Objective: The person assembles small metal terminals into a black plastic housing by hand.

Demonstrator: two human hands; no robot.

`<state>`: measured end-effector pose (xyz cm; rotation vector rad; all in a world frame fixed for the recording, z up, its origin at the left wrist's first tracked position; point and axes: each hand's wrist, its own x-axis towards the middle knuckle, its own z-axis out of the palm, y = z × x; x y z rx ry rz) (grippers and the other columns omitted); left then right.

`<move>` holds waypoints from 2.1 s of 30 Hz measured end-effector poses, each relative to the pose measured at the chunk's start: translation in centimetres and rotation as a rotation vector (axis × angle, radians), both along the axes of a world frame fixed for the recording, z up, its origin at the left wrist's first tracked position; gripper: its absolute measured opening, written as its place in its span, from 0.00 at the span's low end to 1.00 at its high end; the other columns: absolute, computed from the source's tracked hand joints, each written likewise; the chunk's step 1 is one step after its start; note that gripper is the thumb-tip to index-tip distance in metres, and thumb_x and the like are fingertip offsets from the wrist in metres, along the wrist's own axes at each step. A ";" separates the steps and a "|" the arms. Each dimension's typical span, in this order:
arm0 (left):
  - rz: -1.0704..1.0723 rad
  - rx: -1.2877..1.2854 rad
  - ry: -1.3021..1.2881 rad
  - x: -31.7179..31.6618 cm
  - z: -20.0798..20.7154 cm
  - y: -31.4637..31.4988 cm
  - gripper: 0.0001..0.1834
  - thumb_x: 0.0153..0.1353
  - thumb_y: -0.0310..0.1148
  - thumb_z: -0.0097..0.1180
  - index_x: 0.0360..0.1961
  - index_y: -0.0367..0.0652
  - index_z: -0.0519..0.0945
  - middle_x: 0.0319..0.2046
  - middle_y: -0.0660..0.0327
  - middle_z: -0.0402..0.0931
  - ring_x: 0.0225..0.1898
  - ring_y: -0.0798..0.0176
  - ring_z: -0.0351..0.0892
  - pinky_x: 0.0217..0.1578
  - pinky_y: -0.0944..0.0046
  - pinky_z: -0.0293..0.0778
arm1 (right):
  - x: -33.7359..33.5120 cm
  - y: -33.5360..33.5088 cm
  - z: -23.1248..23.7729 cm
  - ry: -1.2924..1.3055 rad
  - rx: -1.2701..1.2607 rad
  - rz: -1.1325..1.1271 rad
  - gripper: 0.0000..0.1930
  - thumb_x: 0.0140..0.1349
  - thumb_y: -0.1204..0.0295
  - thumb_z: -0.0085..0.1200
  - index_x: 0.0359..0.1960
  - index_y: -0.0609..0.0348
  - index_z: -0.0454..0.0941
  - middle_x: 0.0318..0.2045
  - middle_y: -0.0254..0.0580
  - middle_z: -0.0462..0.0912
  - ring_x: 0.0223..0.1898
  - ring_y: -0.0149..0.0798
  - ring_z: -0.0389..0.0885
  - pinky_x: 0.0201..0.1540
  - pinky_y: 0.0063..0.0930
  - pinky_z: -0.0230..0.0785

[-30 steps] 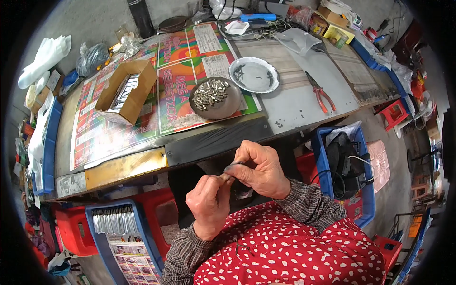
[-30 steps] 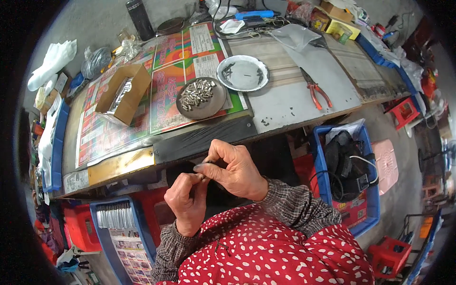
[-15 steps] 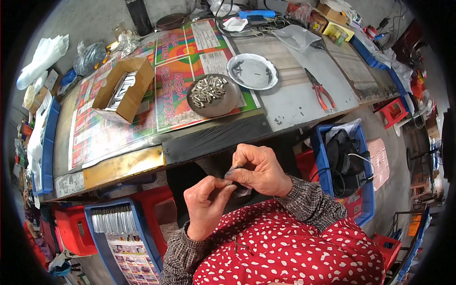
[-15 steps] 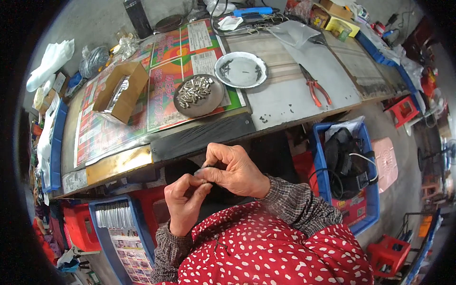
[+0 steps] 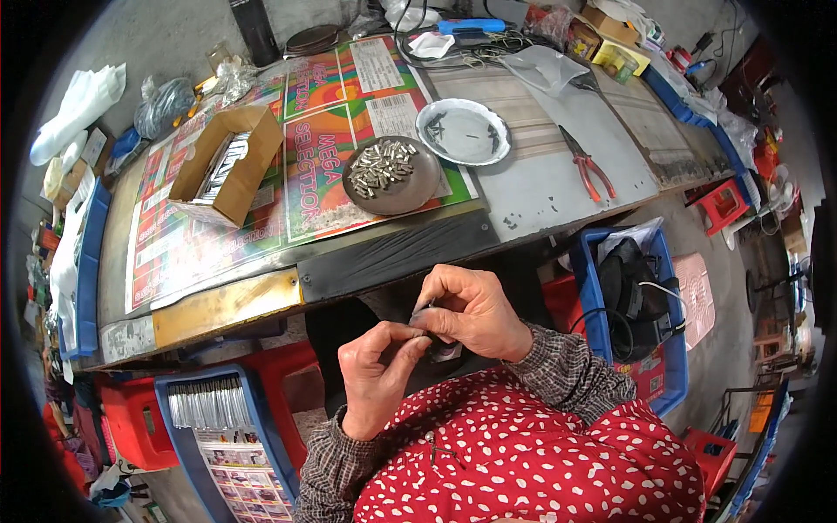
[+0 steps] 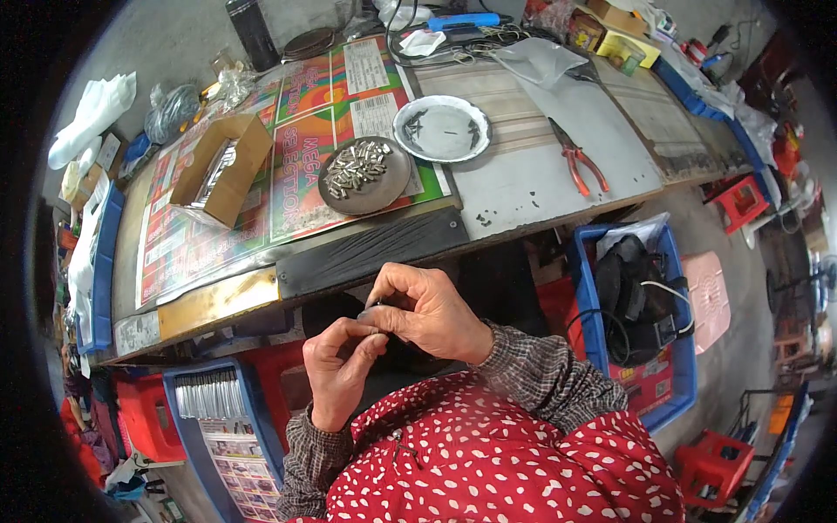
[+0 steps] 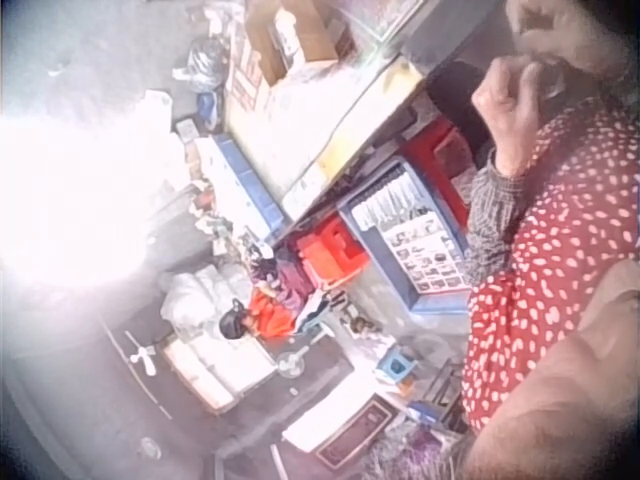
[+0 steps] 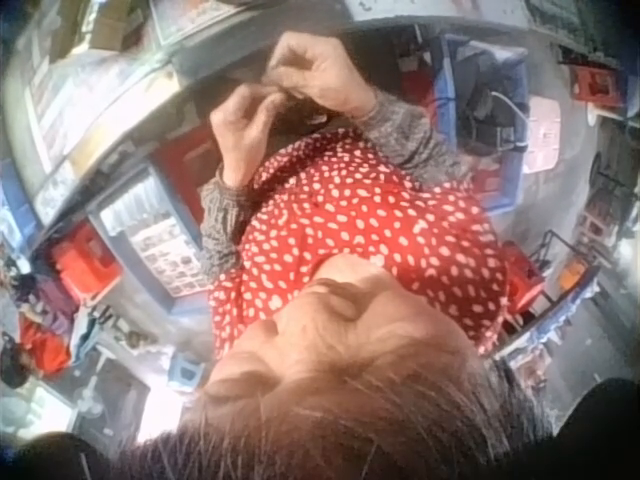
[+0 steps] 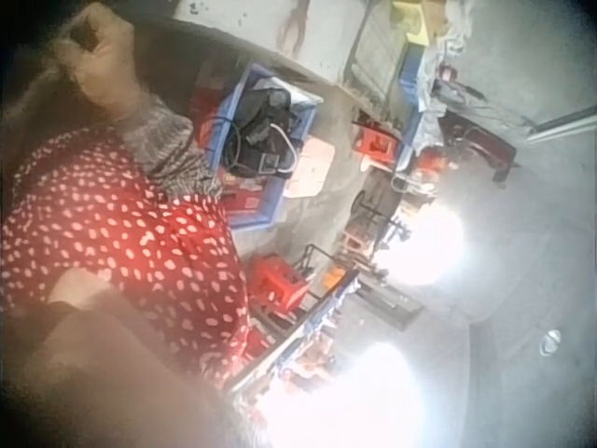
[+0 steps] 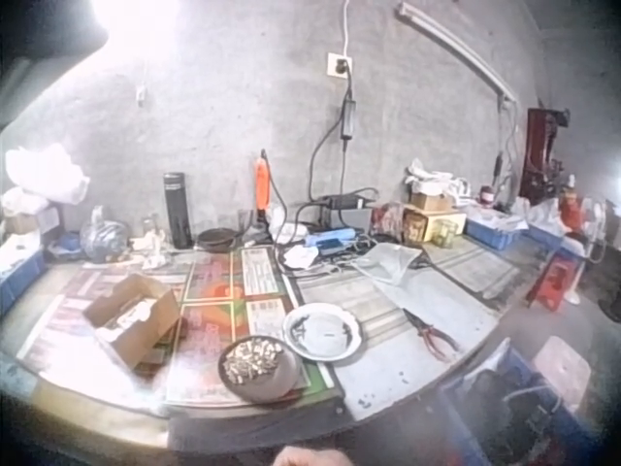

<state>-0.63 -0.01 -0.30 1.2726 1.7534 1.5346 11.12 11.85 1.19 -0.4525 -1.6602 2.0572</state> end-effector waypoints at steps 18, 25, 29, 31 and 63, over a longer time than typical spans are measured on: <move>0.068 -0.027 0.076 0.1 -0.4 -0.2 0.06 0.48 0.21 0.64 0.25 0.34 0.77 0.19 0.59 0.74 0.18 0.70 0.71 0.20 0.72 0.66 | 0.4 0.4 0.3 -0.017 0.030 -0.091 0.05 0.60 0.77 0.55 0.35 0.65 0.73 0.26 0.29 0.75 0.27 0.18 0.71 0.29 0.13 0.66; 0.059 -0.031 0.055 0.2 -0.6 -0.4 0.05 0.52 0.22 0.62 0.27 0.33 0.77 0.19 0.65 0.74 0.22 0.77 0.68 0.23 0.76 0.65 | 0.6 0.4 0.8 -0.030 0.090 -0.089 0.04 0.60 0.78 0.53 0.34 0.66 0.73 0.27 0.31 0.76 0.29 0.18 0.72 0.31 0.13 0.67; 0.057 -0.055 0.063 0.2 -0.3 -0.4 0.05 0.51 0.22 0.62 0.27 0.33 0.77 0.19 0.65 0.74 0.22 0.77 0.69 0.23 0.75 0.65 | 0.6 0.3 0.6 -0.047 0.159 -0.124 0.03 0.60 0.79 0.53 0.33 0.65 0.73 0.25 0.29 0.75 0.26 0.17 0.69 0.27 0.13 0.64; 0.053 -0.035 0.073 0.2 -0.6 -0.3 0.05 0.52 0.22 0.62 0.27 0.33 0.77 0.19 0.65 0.74 0.22 0.77 0.68 0.23 0.75 0.65 | 0.6 0.3 0.4 -0.059 0.197 -0.135 0.03 0.59 0.79 0.53 0.33 0.65 0.73 0.25 0.29 0.75 0.25 0.16 0.68 0.26 0.13 0.63; 0.843 -0.522 0.813 -13.1 -6.4 -19.3 0.03 0.53 0.25 0.57 0.30 0.40 0.78 0.26 0.54 0.75 0.27 0.51 0.75 0.28 0.58 0.70 | -0.1 0.7 -0.4 -0.005 0.170 -0.272 0.02 0.59 0.80 0.52 0.31 0.64 0.72 0.21 0.29 0.71 0.17 0.19 0.66 0.17 0.12 0.57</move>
